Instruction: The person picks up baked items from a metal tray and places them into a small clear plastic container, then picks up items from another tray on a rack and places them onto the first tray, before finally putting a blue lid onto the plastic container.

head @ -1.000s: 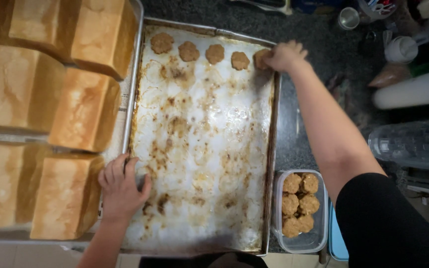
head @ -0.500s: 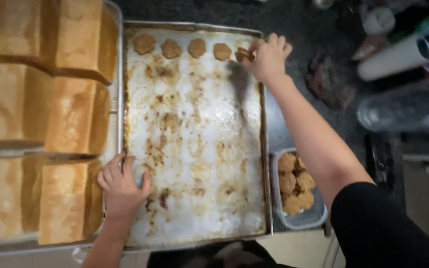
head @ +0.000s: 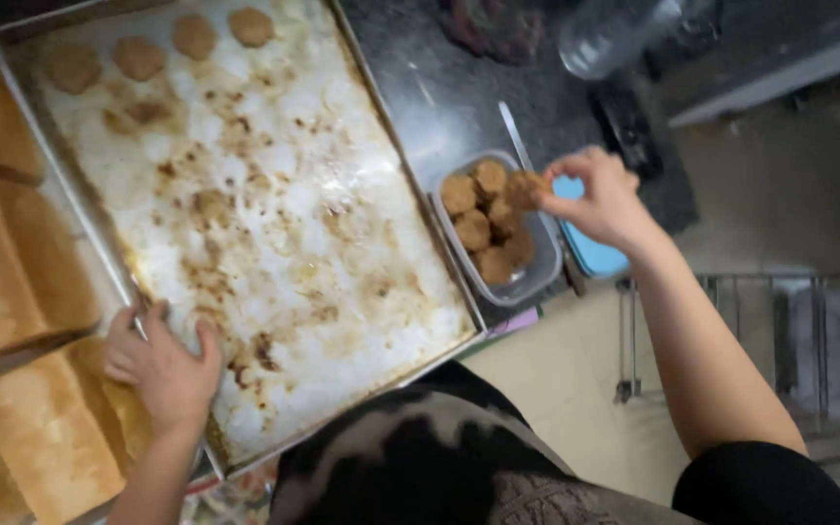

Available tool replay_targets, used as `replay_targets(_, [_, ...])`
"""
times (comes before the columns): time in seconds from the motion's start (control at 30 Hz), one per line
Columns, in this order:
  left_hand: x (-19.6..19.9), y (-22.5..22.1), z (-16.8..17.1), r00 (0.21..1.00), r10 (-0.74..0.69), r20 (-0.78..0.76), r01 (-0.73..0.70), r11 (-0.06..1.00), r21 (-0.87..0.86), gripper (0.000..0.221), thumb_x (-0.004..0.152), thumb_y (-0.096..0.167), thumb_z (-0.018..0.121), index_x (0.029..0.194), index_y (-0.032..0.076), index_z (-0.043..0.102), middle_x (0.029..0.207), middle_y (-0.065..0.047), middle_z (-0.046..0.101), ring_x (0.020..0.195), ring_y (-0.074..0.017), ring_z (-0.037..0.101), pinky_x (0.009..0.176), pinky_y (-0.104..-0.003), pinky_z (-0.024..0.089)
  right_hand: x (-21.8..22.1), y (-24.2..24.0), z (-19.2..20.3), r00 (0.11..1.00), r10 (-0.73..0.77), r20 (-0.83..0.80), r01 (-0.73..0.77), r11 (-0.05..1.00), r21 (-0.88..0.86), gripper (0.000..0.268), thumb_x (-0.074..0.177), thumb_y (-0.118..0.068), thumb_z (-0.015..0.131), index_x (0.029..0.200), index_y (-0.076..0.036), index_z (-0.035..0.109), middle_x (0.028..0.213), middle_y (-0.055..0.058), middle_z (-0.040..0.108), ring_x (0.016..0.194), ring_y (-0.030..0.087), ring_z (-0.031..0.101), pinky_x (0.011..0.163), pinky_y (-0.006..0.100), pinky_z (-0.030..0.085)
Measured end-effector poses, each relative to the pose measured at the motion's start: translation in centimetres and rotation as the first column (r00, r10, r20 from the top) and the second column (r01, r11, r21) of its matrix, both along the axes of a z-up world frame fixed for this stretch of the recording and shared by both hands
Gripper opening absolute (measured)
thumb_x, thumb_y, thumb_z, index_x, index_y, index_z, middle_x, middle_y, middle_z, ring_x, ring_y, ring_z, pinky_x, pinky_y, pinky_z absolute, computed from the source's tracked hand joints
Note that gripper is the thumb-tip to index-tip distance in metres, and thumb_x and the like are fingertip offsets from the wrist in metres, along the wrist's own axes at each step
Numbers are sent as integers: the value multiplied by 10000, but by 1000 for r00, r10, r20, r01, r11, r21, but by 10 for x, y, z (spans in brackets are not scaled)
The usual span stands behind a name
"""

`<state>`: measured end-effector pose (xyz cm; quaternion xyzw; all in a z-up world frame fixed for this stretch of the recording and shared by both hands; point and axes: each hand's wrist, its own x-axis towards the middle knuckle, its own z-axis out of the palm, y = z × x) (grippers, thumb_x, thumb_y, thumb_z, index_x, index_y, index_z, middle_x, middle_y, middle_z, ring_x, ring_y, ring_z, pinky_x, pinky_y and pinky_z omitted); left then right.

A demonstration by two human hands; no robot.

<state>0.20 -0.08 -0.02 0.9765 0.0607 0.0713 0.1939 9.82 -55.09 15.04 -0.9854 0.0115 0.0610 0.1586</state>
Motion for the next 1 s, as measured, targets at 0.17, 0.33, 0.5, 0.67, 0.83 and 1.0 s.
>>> replay_targets(0.17, [-1, 1, 1, 999, -25, 24, 25, 1000, -10, 467, 979, 317, 702, 1317, 11, 598, 1475, -246, 408, 1404, -423, 332, 1217, -608, 225, -56, -10, -12, 925, -261, -276, 316, 932, 179, 353, 787, -423, 782, 987, -131, 776, 901, 85, 694, 756, 172, 611, 707, 347, 484])
replay_targets(0.33, [-2, 2, 3, 999, -45, 22, 45, 999, -7, 448, 983, 300, 699, 1300, -1, 599, 1462, -250, 401, 1412, -417, 318, 1226, -596, 208, -72, 3, -24, 788, -350, -507, 518, 821, 240, 331, 775, -372, 750, 986, -119, 773, 814, 43, 689, 565, 136, 581, 521, 321, 479])
replay_targets(0.5, [-1, 0, 4, 999, -39, 33, 38, 999, 3, 449, 968, 298, 708, 1280, -8, 604, 1456, -245, 409, 1416, -412, 314, 1235, -589, 200, -72, 5, -32, 741, -354, -571, 564, 789, 242, 317, 819, -389, 738, 1003, -133, 765, 825, 9, 695, 532, 137, 502, 416, 285, 365])
replay_targets(0.67, [-3, 1, 0, 999, -37, 38, 37, 999, 18, 442, 977, 294, 711, 1278, -13, 605, 1462, -248, 405, 1418, -413, 313, 1231, -589, 203, -78, 11, -56, 817, -405, -410, 455, 890, 30, 292, 833, -430, 760, 1015, -210, 820, 877, 78, 729, 672, 190, 620, 621, 396, 460])
replay_targets(0.83, [-4, 1, 0, 998, -49, 50, 48, 998, 37, 443, 988, 288, 707, 1291, -17, 600, 1465, -252, 398, 1417, -413, 310, 1238, -581, 212, -99, 23, -89, 963, -259, 73, 269, 940, -208, 267, 848, -358, 791, 1048, -183, 818, 994, 166, 660, 976, 369, 573, 843, 533, 385])
replay_targets(1.0, [-2, -2, 3, 999, -39, 24, 38, 998, 43, 422, 965, 283, 703, 1256, -10, 617, 1452, -251, 407, 1407, -420, 304, 1215, -587, 206, -110, 43, -83, 904, -226, 363, 311, 930, -196, 340, 876, -285, 785, 1180, -134, 755, 1059, 116, 601, 1057, 336, 525, 921, 500, 347])
